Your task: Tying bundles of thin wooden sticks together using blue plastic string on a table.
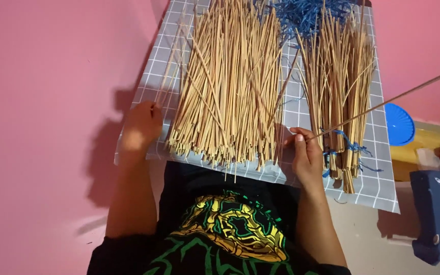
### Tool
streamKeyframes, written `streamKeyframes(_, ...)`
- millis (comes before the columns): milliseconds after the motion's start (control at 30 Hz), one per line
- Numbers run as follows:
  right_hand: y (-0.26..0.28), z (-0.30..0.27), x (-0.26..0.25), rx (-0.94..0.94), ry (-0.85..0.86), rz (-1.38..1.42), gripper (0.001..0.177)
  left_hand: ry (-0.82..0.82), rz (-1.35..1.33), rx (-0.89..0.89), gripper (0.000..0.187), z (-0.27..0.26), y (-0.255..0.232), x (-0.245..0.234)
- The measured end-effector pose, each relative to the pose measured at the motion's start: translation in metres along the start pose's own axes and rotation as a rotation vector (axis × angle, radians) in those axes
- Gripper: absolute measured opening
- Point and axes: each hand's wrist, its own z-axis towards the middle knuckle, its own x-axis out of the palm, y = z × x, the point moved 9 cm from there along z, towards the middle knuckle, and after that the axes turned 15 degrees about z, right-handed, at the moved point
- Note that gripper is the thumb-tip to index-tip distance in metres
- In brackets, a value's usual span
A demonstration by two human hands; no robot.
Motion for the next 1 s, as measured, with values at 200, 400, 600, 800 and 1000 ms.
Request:
streamKeyframes(200, 0.003, 0.001, 0.000, 0.029, 0.006, 0.009, 0.028, -0.188, 0.016, 0.003, 0.036, 0.011, 0.012, -0.005)
streamKeyframes(400, -0.003, 0.001, 0.000, 0.033, 0.004, 0.018, 0.028, -0.344, 0.054, 0.125, 0.029, 0.026, -0.029, -0.031)
streamKeyframes(600, -0.004, 0.001, -0.003, 0.040, 0.000, 0.038, 0.027, -1.119, 0.458, 0.271, 0.018, 0.019, -0.079, -0.066)
streamKeyframes(800, -0.005, -0.002, -0.002, 0.132, 0.015, -0.049, 0.027, -0.631, -0.170, 0.495, 0.031, 0.042, -0.104, -0.069)
streamKeyframes(1000, -0.020, -0.003, -0.011, 0.165, -0.041, -0.024, 0.028, -0.588, 0.101, 0.403, 0.022, 0.144, -0.129, -0.070)
